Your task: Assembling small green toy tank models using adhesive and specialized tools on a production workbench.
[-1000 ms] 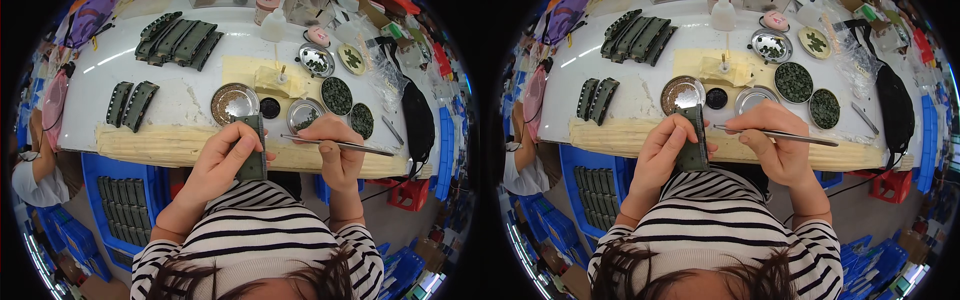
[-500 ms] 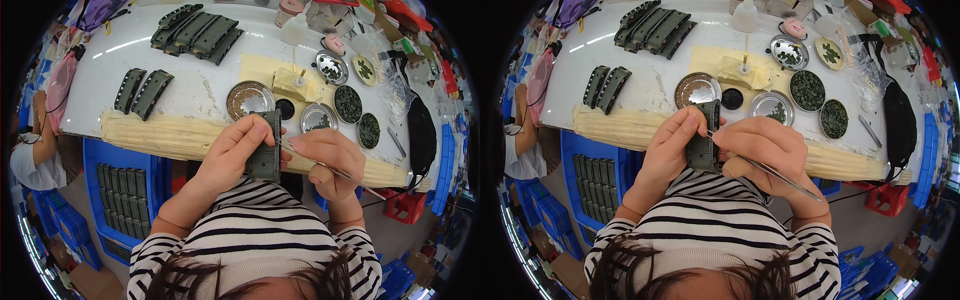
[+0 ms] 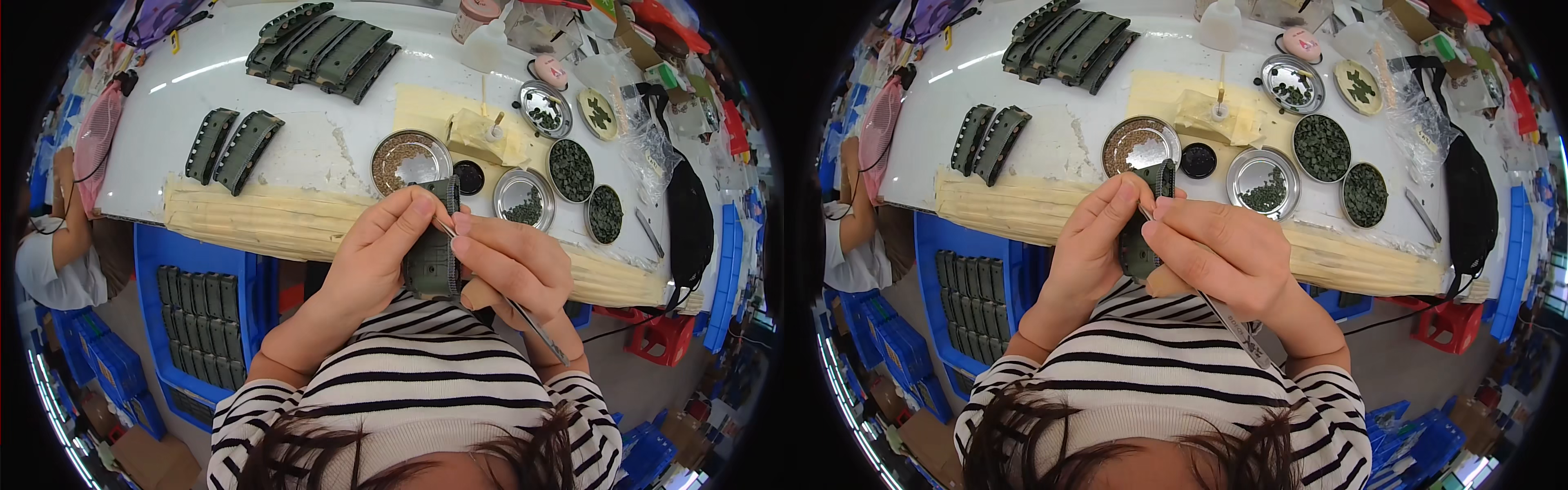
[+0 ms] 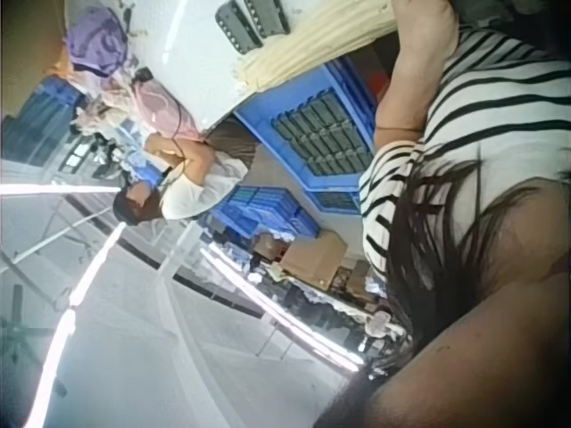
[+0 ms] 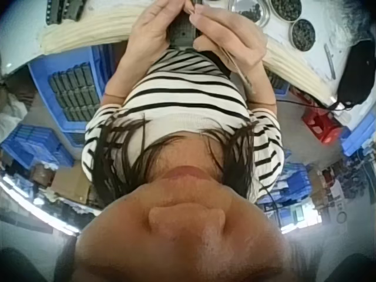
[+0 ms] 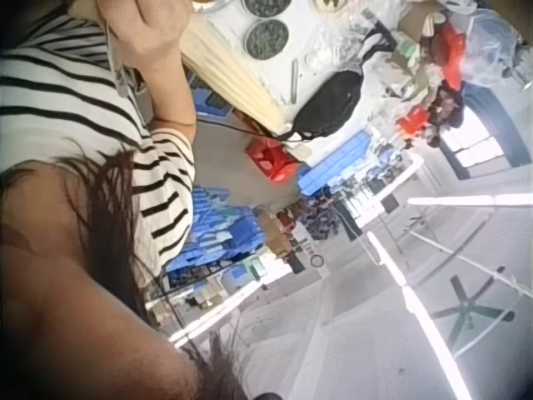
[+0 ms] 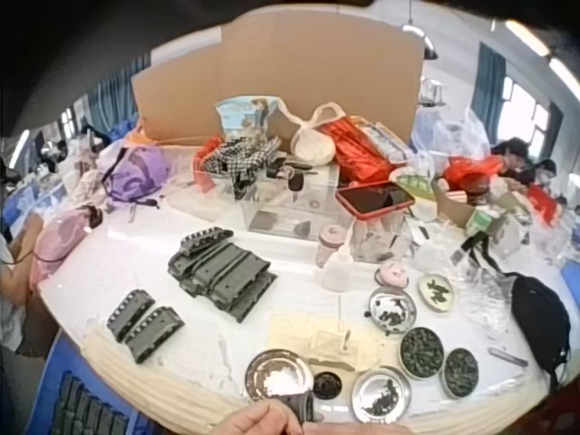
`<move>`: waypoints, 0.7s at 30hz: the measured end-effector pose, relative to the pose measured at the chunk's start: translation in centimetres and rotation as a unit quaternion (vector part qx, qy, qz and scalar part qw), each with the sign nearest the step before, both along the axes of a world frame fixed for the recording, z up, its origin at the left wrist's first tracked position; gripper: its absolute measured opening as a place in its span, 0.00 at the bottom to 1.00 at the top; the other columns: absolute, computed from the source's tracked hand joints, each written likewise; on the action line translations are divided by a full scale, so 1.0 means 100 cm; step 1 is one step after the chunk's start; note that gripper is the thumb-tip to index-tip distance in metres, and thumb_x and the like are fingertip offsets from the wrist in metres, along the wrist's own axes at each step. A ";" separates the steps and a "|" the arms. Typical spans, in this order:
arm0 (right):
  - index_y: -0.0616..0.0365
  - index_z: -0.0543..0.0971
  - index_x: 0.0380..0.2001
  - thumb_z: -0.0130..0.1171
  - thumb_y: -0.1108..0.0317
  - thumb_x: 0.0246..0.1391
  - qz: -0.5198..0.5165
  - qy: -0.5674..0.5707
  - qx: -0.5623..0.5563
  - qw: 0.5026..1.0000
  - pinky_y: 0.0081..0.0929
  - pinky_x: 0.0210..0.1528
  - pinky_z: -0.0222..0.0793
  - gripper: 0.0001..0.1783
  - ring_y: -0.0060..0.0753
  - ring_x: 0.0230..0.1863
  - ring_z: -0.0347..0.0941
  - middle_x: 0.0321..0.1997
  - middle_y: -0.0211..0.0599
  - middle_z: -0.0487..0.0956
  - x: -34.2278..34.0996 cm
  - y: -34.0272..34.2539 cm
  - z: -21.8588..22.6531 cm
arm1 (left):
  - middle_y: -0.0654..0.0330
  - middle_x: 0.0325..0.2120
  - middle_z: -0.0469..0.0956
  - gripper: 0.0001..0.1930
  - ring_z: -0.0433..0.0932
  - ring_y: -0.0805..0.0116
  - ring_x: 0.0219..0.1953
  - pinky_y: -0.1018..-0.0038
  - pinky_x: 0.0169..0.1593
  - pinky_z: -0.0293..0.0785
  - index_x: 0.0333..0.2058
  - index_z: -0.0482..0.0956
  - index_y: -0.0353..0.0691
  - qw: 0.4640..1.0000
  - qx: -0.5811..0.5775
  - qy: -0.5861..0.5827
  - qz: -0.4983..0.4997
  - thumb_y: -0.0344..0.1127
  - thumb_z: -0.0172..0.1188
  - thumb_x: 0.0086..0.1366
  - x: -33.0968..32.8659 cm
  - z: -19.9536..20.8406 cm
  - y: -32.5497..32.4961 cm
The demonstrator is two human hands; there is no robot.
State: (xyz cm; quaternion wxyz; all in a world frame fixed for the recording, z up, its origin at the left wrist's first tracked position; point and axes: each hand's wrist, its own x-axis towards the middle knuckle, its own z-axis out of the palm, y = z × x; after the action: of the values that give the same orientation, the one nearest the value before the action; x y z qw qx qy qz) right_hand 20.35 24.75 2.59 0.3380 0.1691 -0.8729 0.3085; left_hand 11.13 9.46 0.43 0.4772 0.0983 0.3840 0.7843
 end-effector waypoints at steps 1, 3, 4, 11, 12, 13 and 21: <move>0.62 0.80 0.38 0.66 0.63 0.42 -0.001 0.001 0.001 1.000 0.27 0.35 0.77 0.19 0.38 0.36 0.80 0.39 0.45 0.80 -0.001 -0.001 0.002 | 0.60 0.34 0.75 0.15 0.74 0.74 0.43 0.76 0.51 0.70 0.34 0.70 0.36 1.000 0.000 -0.002 0.002 0.41 0.43 0.73 0.001 0.001 0.000; 0.63 0.80 0.36 0.66 0.62 0.42 -0.002 0.004 0.008 1.000 0.27 0.35 0.78 0.19 0.38 0.36 0.80 0.38 0.45 0.80 -0.002 -0.002 0.002 | 0.61 0.33 0.74 0.15 0.73 0.75 0.41 0.77 0.49 0.70 0.34 0.70 0.37 1.000 0.003 -0.004 0.000 0.41 0.44 0.73 0.000 0.002 0.000; 0.63 0.80 0.36 0.66 0.62 0.42 -0.001 0.006 0.013 1.000 0.27 0.35 0.78 0.19 0.38 0.36 0.80 0.38 0.45 0.80 -0.002 -0.002 0.002 | 0.62 0.32 0.74 0.14 0.72 0.76 0.41 0.77 0.48 0.70 0.34 0.70 0.37 1.000 0.007 -0.005 -0.003 0.41 0.44 0.73 -0.001 0.002 0.000; 0.62 0.79 0.35 0.67 0.61 0.43 -0.005 0.038 0.021 0.999 0.27 0.35 0.79 0.18 0.38 0.35 0.80 0.36 0.42 0.79 -0.006 -0.003 -0.003 | 0.65 0.31 0.73 0.14 0.70 0.81 0.34 0.82 0.40 0.69 0.35 0.72 0.37 1.000 0.020 0.002 0.012 0.39 0.43 0.73 0.001 -0.002 0.001; 0.62 0.79 0.36 0.67 0.61 0.43 -0.002 0.038 0.023 0.999 0.27 0.35 0.79 0.18 0.38 0.35 0.80 0.36 0.41 0.79 -0.006 -0.003 -0.004 | 0.65 0.31 0.73 0.14 0.70 0.81 0.34 0.82 0.40 0.69 0.35 0.72 0.37 1.000 0.018 0.002 0.015 0.39 0.43 0.73 0.001 -0.001 0.000; 0.62 0.79 0.36 0.67 0.61 0.43 0.000 0.038 0.025 0.999 0.27 0.35 0.79 0.18 0.37 0.35 0.80 0.36 0.41 0.79 -0.006 -0.003 -0.004 | 0.65 0.31 0.73 0.13 0.70 0.81 0.34 0.82 0.40 0.69 0.35 0.72 0.37 1.000 0.016 0.003 0.018 0.39 0.43 0.73 0.002 -0.001 0.000; 0.63 0.79 0.36 0.67 0.61 0.43 0.001 0.022 0.030 0.999 0.27 0.34 0.79 0.20 0.38 0.35 0.80 0.37 0.43 0.79 -0.005 -0.003 -0.001 | 0.65 0.31 0.73 0.13 0.70 0.80 0.35 0.82 0.41 0.69 0.35 0.72 0.37 0.999 0.024 -0.017 0.016 0.39 0.43 0.73 0.001 -0.001 -0.001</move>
State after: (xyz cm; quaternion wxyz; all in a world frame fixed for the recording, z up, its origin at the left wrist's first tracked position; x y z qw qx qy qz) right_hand 19.86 24.44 2.46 0.3513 0.1866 -0.8742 0.2785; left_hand 11.20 9.39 0.36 0.4689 0.0904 0.3580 0.8024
